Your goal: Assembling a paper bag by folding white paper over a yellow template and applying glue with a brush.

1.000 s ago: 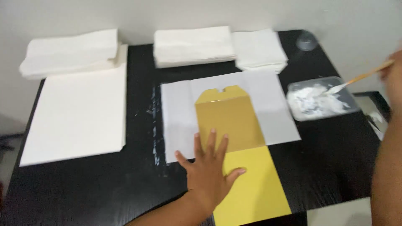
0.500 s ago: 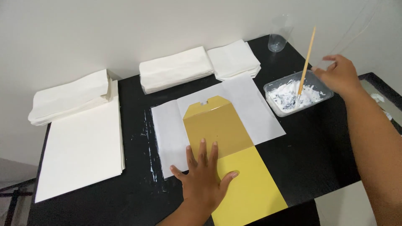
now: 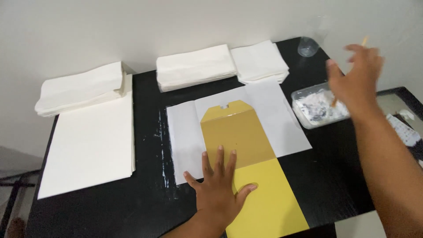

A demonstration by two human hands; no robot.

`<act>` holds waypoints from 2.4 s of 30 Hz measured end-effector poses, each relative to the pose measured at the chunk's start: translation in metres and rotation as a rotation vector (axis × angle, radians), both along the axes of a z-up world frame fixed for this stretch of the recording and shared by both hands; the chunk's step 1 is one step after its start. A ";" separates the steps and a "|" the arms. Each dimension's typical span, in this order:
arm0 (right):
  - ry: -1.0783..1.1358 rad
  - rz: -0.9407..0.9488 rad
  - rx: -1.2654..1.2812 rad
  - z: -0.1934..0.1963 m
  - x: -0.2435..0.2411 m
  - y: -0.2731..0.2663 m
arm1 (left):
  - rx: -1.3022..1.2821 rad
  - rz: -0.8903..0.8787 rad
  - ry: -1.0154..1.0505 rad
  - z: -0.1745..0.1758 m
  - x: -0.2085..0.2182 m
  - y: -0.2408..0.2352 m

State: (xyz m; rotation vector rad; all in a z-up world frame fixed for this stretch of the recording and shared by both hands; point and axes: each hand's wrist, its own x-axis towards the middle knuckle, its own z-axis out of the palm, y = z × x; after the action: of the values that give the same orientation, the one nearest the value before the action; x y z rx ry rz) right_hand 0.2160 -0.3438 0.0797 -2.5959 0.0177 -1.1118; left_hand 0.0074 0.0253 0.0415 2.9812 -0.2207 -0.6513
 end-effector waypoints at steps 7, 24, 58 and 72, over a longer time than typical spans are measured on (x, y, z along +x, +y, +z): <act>0.346 0.569 -0.178 -0.015 -0.032 0.171 | 0.068 0.001 -0.555 -0.030 -0.005 0.000; 0.462 0.736 -0.177 -0.040 -0.063 0.227 | 0.050 -0.048 -0.794 -0.034 -0.011 -0.009; 0.738 0.258 0.268 0.029 -0.027 0.148 | -0.107 -0.111 -0.903 0.000 0.002 0.001; 0.648 0.276 0.169 -0.007 -0.014 0.140 | -0.217 -0.195 -0.924 -0.002 0.103 -0.012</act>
State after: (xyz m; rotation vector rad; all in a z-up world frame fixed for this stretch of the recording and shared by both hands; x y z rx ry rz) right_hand 0.2020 -0.2037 0.0724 -2.5823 -0.0924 -0.1447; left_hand 0.1101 0.0132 0.0398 2.8167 -0.5824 0.7390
